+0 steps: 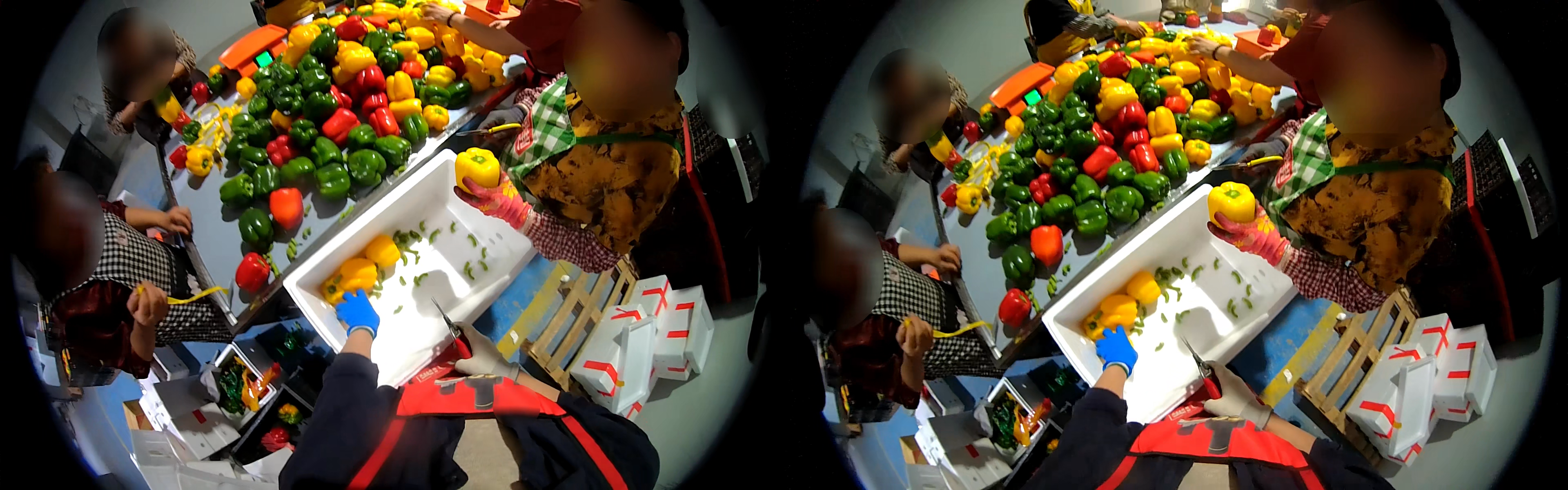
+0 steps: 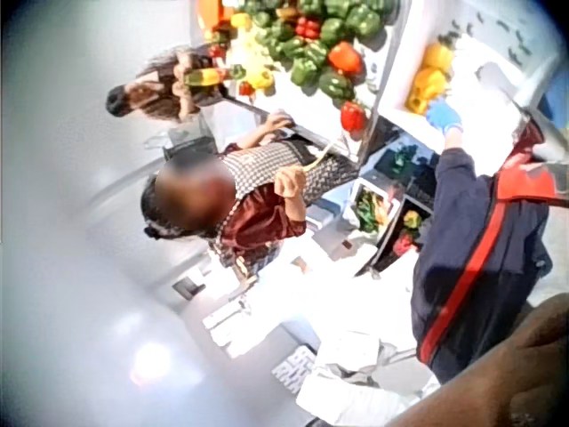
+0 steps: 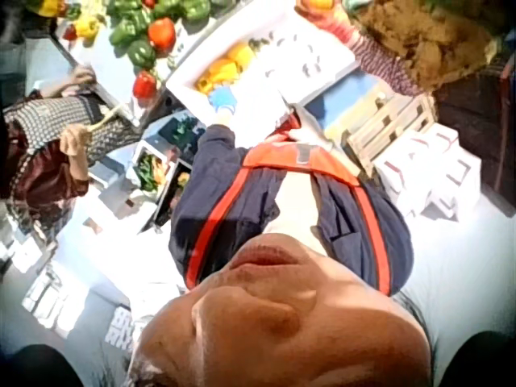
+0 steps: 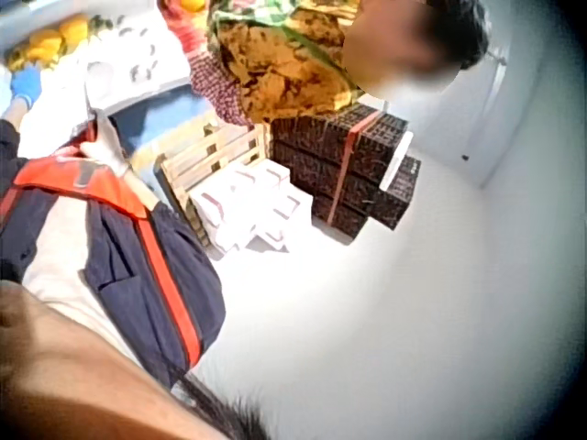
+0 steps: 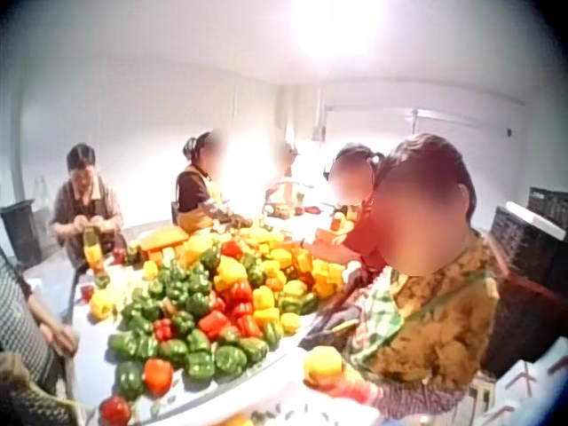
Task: The person trims the stems off green, yellow, and red bell peppers using shears and places the trimmed peppers into a white styrofoam box. The person also discards the removed stems into a separate container and handles the styrofoam box lid.
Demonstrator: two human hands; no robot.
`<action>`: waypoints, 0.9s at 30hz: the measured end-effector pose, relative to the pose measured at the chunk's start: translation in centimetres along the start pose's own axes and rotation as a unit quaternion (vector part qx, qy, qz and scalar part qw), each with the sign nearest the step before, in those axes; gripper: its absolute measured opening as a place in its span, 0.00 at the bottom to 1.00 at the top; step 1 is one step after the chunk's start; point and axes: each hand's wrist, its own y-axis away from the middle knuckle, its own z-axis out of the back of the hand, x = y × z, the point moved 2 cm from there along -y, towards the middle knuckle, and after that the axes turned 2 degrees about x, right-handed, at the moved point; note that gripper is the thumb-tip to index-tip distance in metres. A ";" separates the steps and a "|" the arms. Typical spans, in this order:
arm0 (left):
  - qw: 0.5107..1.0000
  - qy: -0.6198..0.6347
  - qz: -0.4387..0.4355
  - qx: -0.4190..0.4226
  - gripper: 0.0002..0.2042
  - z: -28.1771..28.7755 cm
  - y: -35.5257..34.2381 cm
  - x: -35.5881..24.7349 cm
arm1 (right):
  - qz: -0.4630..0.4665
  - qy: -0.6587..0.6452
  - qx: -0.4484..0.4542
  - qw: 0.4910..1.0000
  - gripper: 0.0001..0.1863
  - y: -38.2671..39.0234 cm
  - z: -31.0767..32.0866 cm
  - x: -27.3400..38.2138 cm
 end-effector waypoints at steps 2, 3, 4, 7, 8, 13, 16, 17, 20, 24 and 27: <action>0.992 0.126 -0.024 0.012 0.35 -0.7 -0.2 1.6 | 0.044 0.005 0.012 0.999 0.41 -1.3 0.2 0.4; 0.979 0.197 -0.043 0.013 0.38 -1.0 0.0 2.3 | 0.040 -0.031 0.049 0.998 0.38 -1.9 0.6 2.1; 0.956 0.285 -0.071 0.021 0.39 -1.1 0.3 2.4 | 0.073 -0.040 0.045 0.996 0.37 -2.6 0.7 2.7; 0.823 0.544 -0.139 0.082 0.38 0.2 3.3 0.4 | 0.161 -0.003 -0.006 0.987 0.35 -4.9 0.9 2.8; 0.779 0.593 -0.153 0.138 0.37 0.9 4.5 0.2 | 0.172 0.002 -0.013 0.985 0.35 -5.6 1.1 2.9; 0.661 0.702 -0.174 0.200 0.38 6.2 11.3 -1.7 | 0.121 -0.086 0.109 0.983 0.37 -6.5 3.0 5.1; 0.513 0.812 -0.221 0.168 0.45 6.4 12.6 -1.2 | 0.113 -0.095 0.131 0.980 0.38 -7.3 2.6 3.4; 0.545 0.788 -0.241 0.157 0.46 8.1 13.7 -1.3 | 0.089 -0.128 0.131 0.979 0.38 -7.5 2.4 2.9; 0.628 0.719 -0.252 0.157 0.43 9.3 14.9 -1.8 | 0.011 -0.287 0.195 0.938 0.40 -7.3 2.5 3.3; 0.430 0.873 -0.132 0.187 0.38 5.9 14.0 -2.1 | -0.038 -0.367 0.223 0.902 0.38 -7.4 1.8 4.5; 0.404 0.882 -0.108 0.218 0.38 5.9 14.3 -2.4 | 0.037 -0.305 0.201 0.930 0.36 -7.7 2.1 4.6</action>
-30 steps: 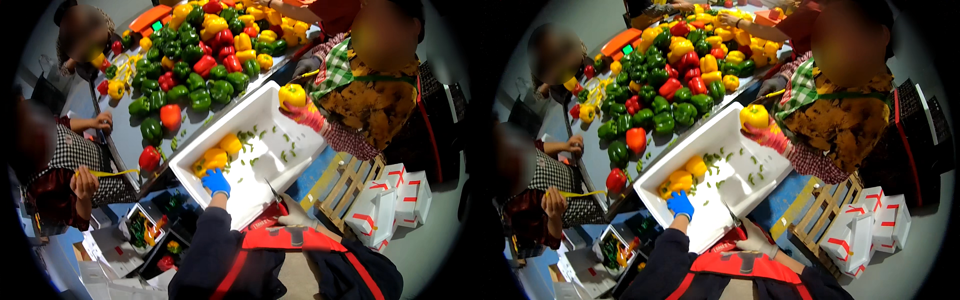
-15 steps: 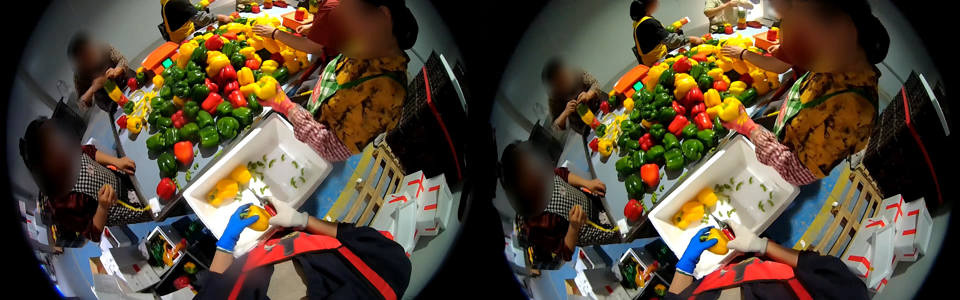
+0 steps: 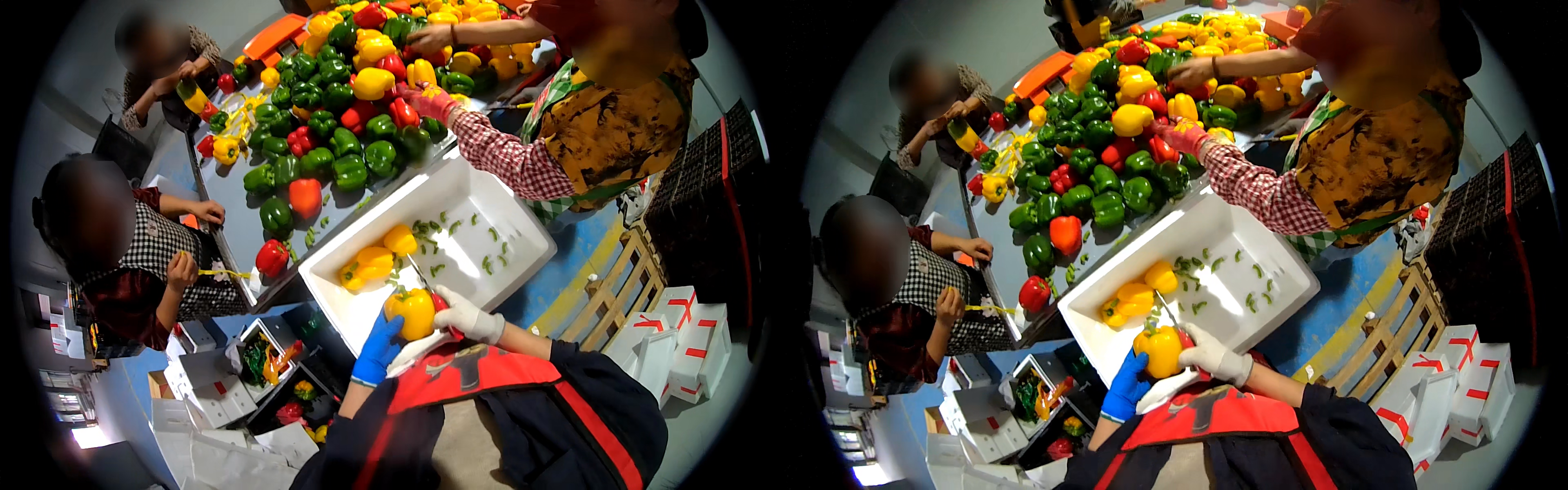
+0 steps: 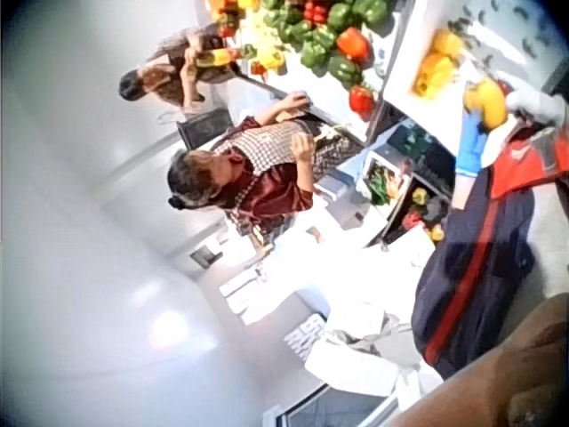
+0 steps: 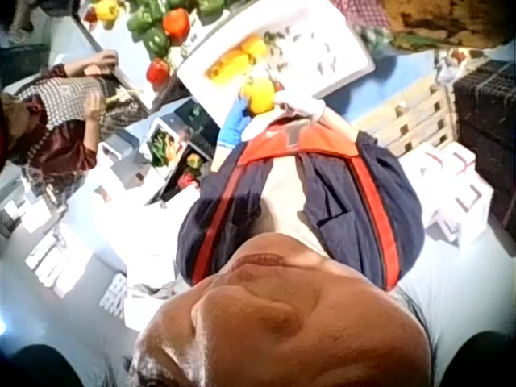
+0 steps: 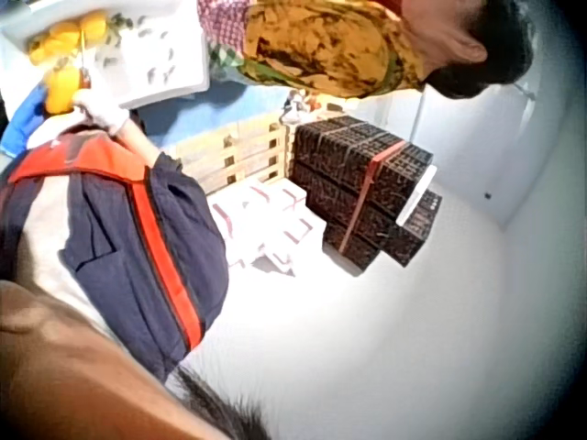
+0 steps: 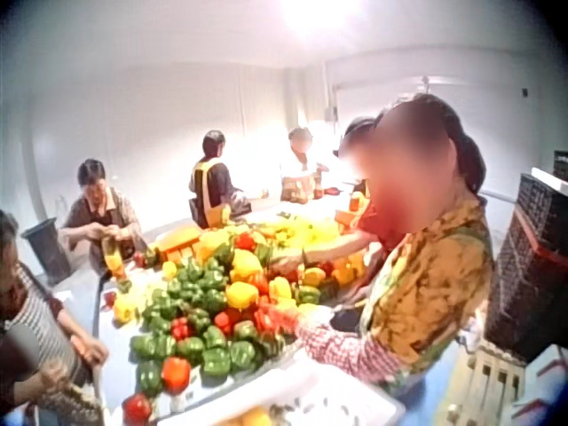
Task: The person trims the stems off green, yellow, and red bell peppers using shears and places the trimmed peppers into a white styrofoam box. The person also discards the removed stems into a separate container and handles the styrofoam box lid.
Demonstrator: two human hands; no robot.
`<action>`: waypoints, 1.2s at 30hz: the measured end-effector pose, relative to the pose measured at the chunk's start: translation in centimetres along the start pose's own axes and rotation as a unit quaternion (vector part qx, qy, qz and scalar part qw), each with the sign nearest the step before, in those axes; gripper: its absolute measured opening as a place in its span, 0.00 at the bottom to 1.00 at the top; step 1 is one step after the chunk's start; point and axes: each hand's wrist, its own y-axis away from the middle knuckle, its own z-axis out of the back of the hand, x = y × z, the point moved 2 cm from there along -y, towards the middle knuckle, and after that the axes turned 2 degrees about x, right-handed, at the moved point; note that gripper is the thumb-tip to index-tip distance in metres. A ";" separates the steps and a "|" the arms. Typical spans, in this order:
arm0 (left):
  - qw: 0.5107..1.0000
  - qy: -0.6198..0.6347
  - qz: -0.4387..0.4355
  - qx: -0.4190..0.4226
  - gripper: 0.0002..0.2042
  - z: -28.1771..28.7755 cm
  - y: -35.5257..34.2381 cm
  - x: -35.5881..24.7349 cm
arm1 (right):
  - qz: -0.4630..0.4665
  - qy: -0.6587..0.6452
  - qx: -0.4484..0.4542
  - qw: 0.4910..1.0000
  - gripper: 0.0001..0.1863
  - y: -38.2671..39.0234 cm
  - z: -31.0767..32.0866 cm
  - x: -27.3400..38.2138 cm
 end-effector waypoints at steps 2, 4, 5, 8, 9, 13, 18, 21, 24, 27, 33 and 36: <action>0.999 -0.046 0.010 0.017 0.40 -1.0 -0.9 -1.3 | 0.035 0.067 -0.002 0.997 0.39 -0.1 1.1 1.3; 0.981 -0.174 -0.079 0.029 0.43 -1.1 -2.2 -2.3 | 0.184 0.222 -0.082 0.954 0.39 -0.1 1.7 2.4; 0.965 -0.234 -0.122 0.001 0.45 -1.4 -2.3 -3.1 | 0.186 0.315 -0.087 0.927 0.40 -0.3 2.5 2.8; 0.901 -0.383 -0.194 -0.054 0.49 -3.9 -2.1 -5.8 | 0.136 0.421 -0.098 0.892 0.38 1.7 2.1 5.7; 0.897 -0.388 -0.204 -0.056 0.50 -4.0 -2.0 -6.2 | 0.146 0.445 -0.097 0.878 0.38 2.1 2.1 5.5; 0.884 -0.409 -0.218 -0.066 0.49 -3.9 -1.4 -6.5 | 0.196 0.510 -0.096 0.832 0.37 2.5 1.8 4.9; 0.865 -0.442 -0.228 -0.064 0.48 -3.5 -0.5 -6.3 | 0.147 0.551 -0.070 0.818 0.35 2.7 1.2 4.8; 0.818 -0.512 -0.255 -0.056 0.47 -2.9 0.0 -6.0 | 0.150 0.555 -0.064 0.816 0.33 2.6 0.6 4.7; 0.782 -0.560 -0.270 -0.053 0.47 -2.4 0.2 -5.7 | 0.195 0.545 -0.071 0.812 0.31 2.7 0.2 4.6; 0.795 -0.542 -0.267 -0.052 0.47 -2.2 0.5 -5.1 | 0.221 0.515 -0.082 0.824 0.30 2.9 0.1 4.0; 0.839 -0.490 -0.233 -0.043 0.47 -2.0 0.9 -4.6 | 0.157 0.527 -0.059 0.833 0.28 3.1 0.0 3.8; 0.883 -0.426 -0.191 -0.040 0.45 -2.3 1.2 -4.6 | 0.157 0.518 -0.058 0.839 0.27 2.9 0.1 3.5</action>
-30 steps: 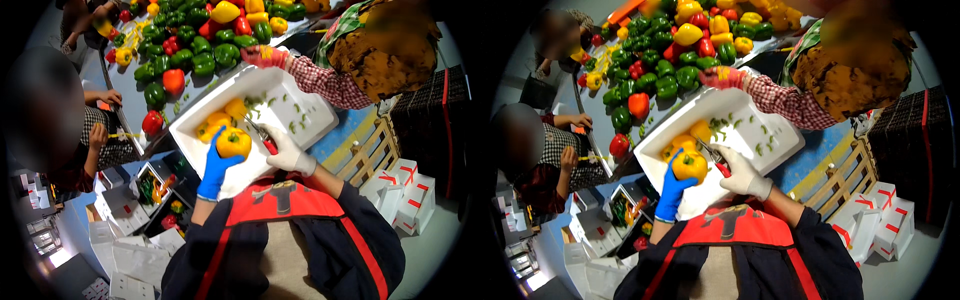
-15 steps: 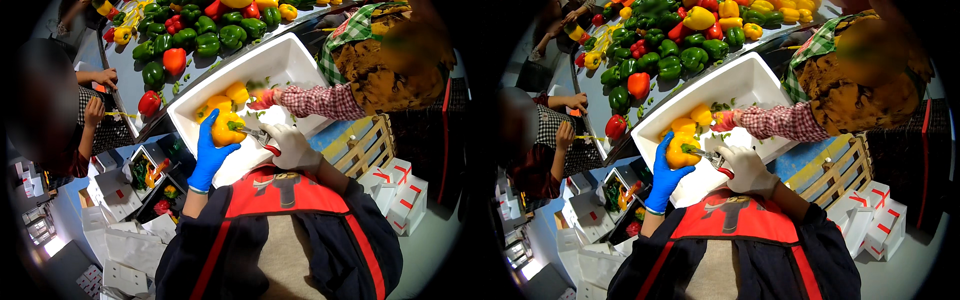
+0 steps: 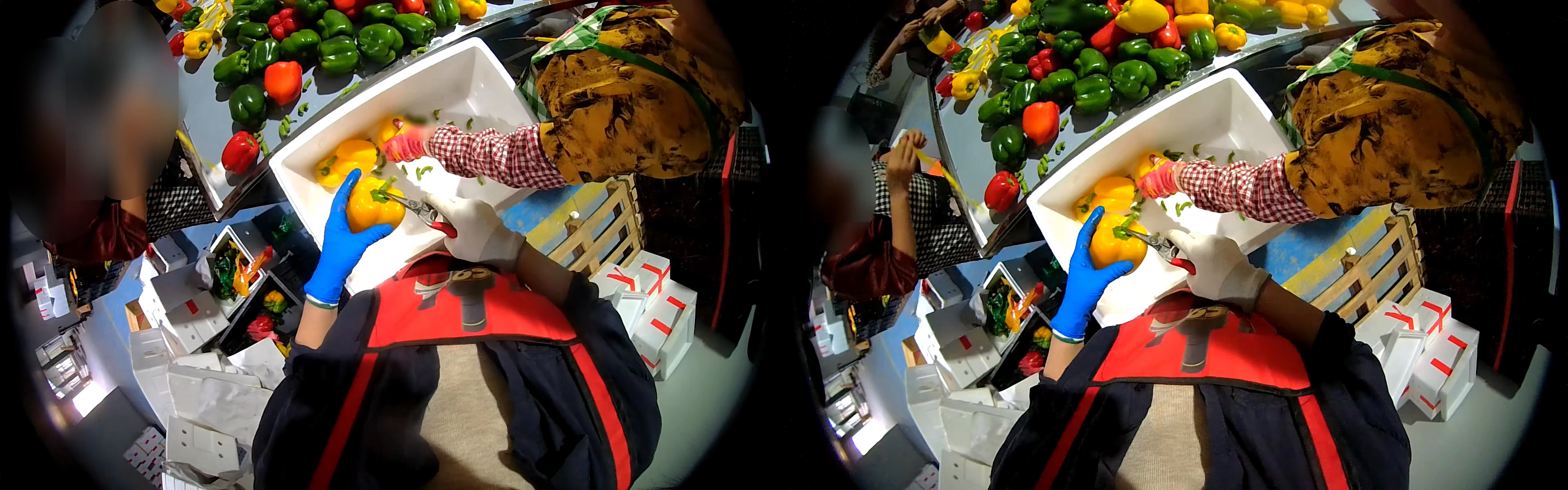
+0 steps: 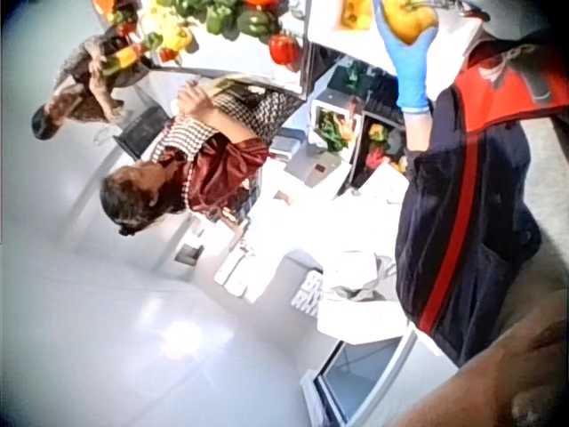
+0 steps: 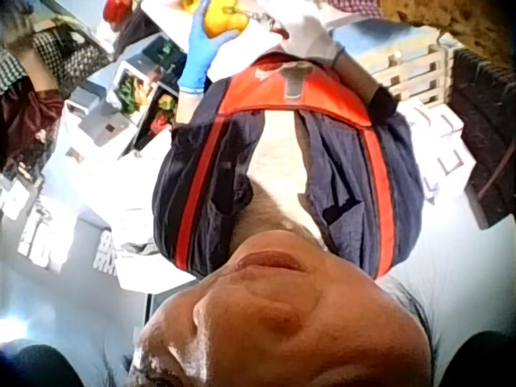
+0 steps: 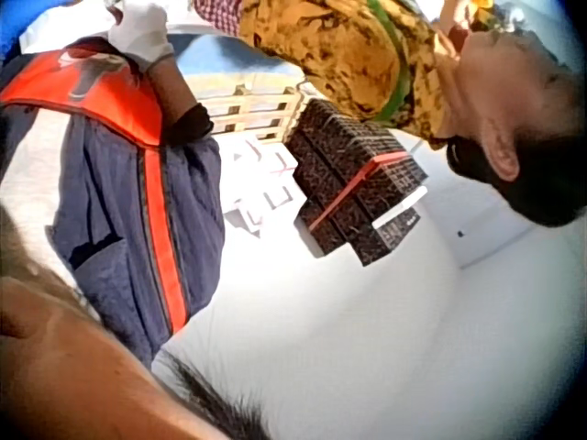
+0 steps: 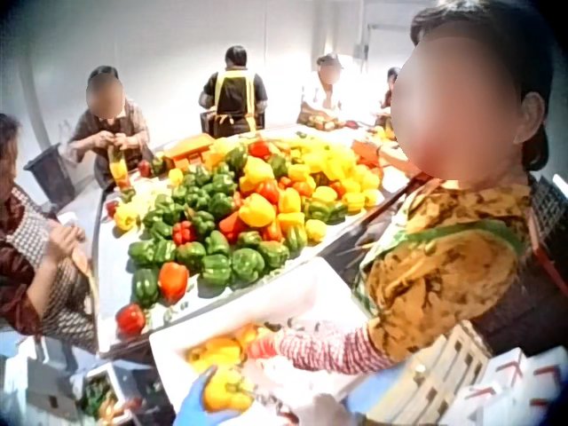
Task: The person trims the stems off green, yellow, and red bell peppers using shears and places the trimmed peppers into a white styrofoam box. The person also discards the removed stems into a separate container and handles the styrofoam box lid.
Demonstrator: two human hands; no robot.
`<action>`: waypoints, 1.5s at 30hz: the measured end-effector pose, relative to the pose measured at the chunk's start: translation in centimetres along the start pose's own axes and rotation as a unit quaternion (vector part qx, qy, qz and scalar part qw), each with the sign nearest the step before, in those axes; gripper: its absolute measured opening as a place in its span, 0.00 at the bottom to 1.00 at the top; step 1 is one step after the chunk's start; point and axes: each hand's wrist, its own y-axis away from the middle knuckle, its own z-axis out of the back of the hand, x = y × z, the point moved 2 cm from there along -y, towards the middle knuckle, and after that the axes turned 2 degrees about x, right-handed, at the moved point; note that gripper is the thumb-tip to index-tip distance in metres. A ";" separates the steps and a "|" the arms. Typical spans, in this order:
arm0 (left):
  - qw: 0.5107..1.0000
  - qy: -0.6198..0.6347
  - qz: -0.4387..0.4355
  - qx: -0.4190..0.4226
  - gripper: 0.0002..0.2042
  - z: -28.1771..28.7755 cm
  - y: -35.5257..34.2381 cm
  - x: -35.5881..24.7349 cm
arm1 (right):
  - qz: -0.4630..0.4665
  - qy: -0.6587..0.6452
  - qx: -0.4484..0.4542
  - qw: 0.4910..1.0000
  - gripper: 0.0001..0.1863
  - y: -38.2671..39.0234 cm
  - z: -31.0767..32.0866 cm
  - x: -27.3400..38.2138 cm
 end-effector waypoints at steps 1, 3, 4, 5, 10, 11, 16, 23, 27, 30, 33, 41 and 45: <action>1.000 0.025 0.016 0.003 0.44 0.0 0.1 0.0 | 0.002 -0.006 0.000 1.000 0.27 0.0 0.0 0.0; 0.991 0.116 0.067 -0.009 0.39 0.0 0.4 0.2 | -0.025 -0.014 0.005 1.000 0.27 -0.1 0.2 0.3; 0.978 0.181 0.102 -0.021 0.35 -0.2 0.6 0.5 | -0.038 -0.018 0.008 0.999 0.26 -0.1 0.2 0.4; 0.959 0.247 0.135 -0.034 0.32 -0.1 0.8 0.7 | -0.043 -0.027 0.006 0.999 0.27 0.0 0.1 0.2; 0.832 0.496 0.242 -0.049 0.26 0.6 -0.2 2.7 | -0.129 -0.079 0.056 0.987 0.29 1.2 0.3 0.3; 0.815 0.520 0.252 -0.039 0.26 0.5 -0.7 2.0 | -0.149 -0.085 0.067 0.983 0.30 1.6 0.0 -0.4; 0.786 0.560 0.261 -0.027 0.29 -0.1 -3.1 0.8 | -0.164 -0.050 0.067 0.983 0.26 3.3 -1.1 -2.7; 0.768 0.596 0.232 -0.006 0.28 0.5 -9.8 -1.8 | -0.202 -0.005 0.057 0.978 0.24 4.9 -0.8 -5.4; 0.798 0.570 0.197 0.005 0.27 0.6 -17.1 -4.5 | -0.191 -0.002 0.156 0.969 0.32 4.3 -0.3 -6.3; 0.794 0.570 0.212 -0.013 0.24 0.4 -24.5 -6.6 | -0.173 -0.021 0.154 0.973 0.34 4.2 -0.7 -6.9; 0.959 0.282 0.003 0.022 0.24 3.9 -35.6 -4.3 | -0.112 -0.061 0.133 0.983 0.32 3.9 -1.3 -8.4; 0.874 0.484 0.037 0.014 0.21 1.8 -44.1 -11.5 | -0.068 -0.101 0.114 0.986 0.38 3.5 -3.3 -11.1; 0.942 0.231 0.083 0.227 0.20 -0.7 -36.2 -9.6 | -0.140 -0.059 0.123 0.981 0.38 3.8 -2.6 -10.3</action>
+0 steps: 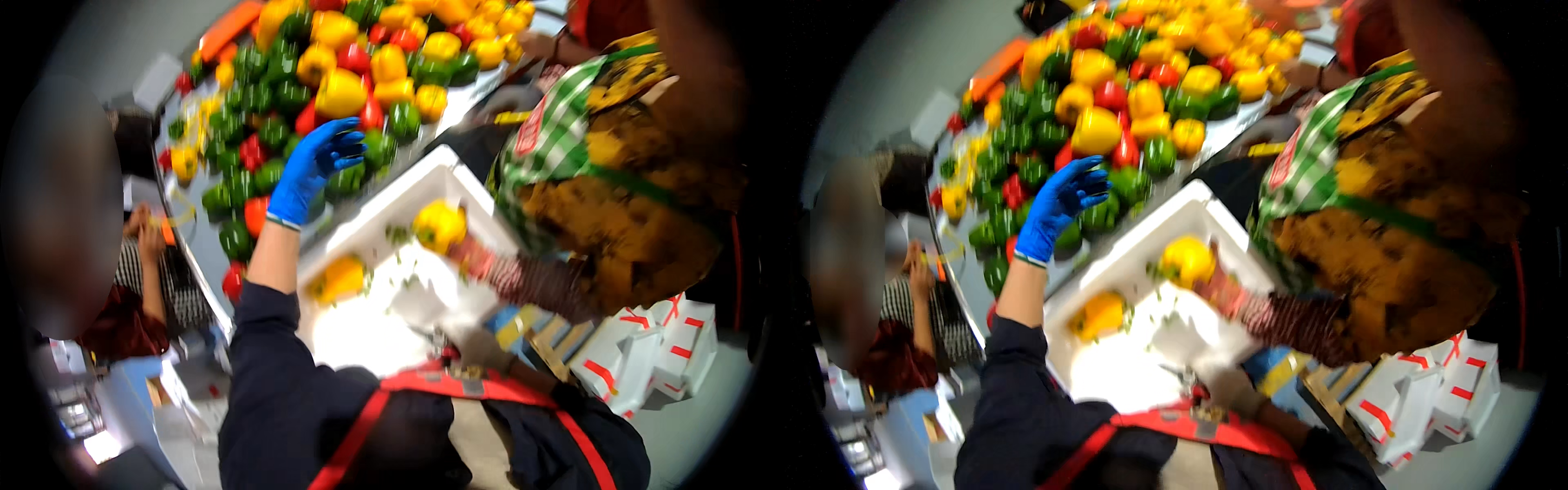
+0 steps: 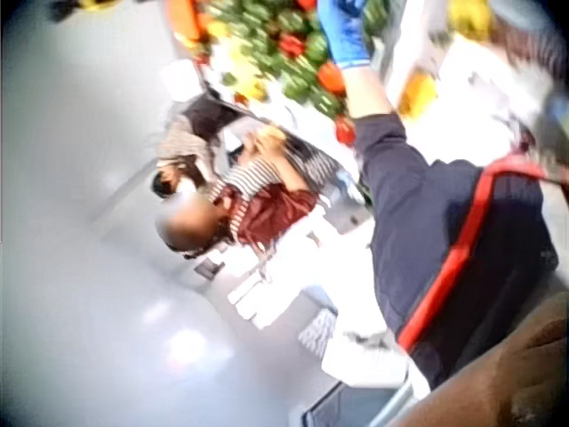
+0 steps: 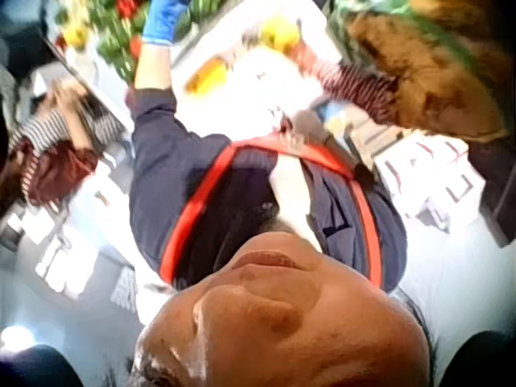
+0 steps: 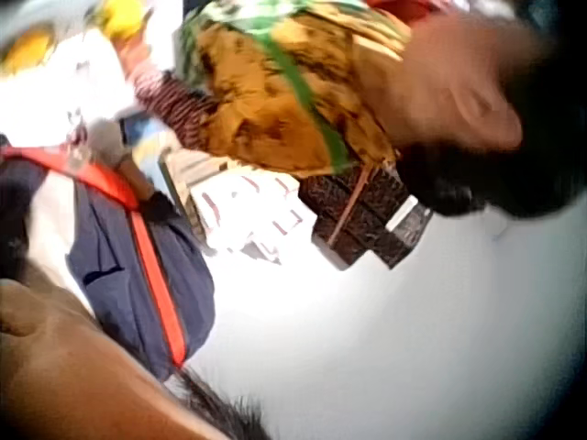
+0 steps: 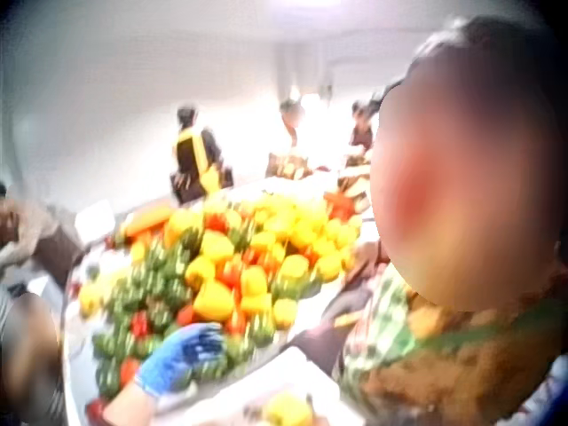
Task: The person trims the stems off green, yellow, and red bell peppers using shears and places the trimmed peppers into a white styrofoam box. The person also discards the removed stems into a separate container and handles the styrofoam box lid.
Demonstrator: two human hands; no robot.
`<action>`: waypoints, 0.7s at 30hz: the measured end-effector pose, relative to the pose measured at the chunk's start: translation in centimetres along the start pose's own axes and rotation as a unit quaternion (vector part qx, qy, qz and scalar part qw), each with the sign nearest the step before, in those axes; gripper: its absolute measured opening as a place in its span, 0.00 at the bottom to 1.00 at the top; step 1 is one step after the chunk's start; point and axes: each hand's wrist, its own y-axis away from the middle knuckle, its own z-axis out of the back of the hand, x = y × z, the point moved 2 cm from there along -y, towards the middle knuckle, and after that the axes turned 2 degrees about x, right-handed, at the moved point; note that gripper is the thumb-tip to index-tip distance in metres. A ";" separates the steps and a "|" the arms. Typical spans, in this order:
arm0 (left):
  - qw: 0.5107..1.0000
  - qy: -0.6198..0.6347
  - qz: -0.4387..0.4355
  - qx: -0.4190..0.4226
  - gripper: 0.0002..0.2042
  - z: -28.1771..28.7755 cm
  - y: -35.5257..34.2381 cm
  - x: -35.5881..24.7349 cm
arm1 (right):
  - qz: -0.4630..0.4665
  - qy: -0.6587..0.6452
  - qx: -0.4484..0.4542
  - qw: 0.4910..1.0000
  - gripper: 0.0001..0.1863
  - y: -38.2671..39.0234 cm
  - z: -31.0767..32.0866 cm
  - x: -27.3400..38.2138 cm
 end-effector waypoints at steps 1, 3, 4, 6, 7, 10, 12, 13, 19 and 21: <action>0.996 -0.070 0.025 0.047 0.20 -0.9 2.6 1.1 | 0.000 0.000 -0.026 1.000 0.39 0.2 -0.6 -0.3; 0.971 -0.216 0.100 0.017 0.17 -1.3 8.0 2.9 | 0.031 0.005 -0.047 0.998 0.41 -0.5 0.3 0.3; 0.950 -0.273 0.149 0.032 0.14 -1.4 10.6 4.1 | 0.034 0.010 -0.041 0.999 0.41 -0.3 -0.2 0.3; 0.903 -0.376 0.206 0.015 0.16 1.1 15.2 8.0 | 0.049 0.028 -0.041 0.998 0.42 -0.4 -0.1 0.5; 0.908 -0.371 0.192 -0.005 0.21 3.8 17.6 11.8 | 0.048 0.034 -0.038 0.998 0.41 -0.4 0.0 0.8; 0.631 -0.756 0.132 -0.114 0.28 7.5 22.4 20.9 | 0.046 0.061 -0.030 0.997 0.41 -0.8 -0.2 1.3; 0.648 -0.747 0.095 -0.116 0.30 8.9 22.0 24.7 | 0.064 0.076 -0.044 0.994 0.42 -0.6 -1.1 -0.4; 0.570 -0.812 0.035 -0.122 0.27 9.2 21.8 26.4 | 0.086 0.072 -0.064 0.992 0.43 -0.8 -1.9 -1.7; 0.413 -0.880 0.173 -0.156 0.27 9.8 15.0 30.9 | 0.063 0.117 -0.067 0.989 0.47 0.1 -1.5 -3.7; 0.345 -0.912 0.157 -0.156 0.20 9.8 13.3 31.8 | 0.052 0.150 -0.120 0.980 0.47 0.4 -2.3 -3.1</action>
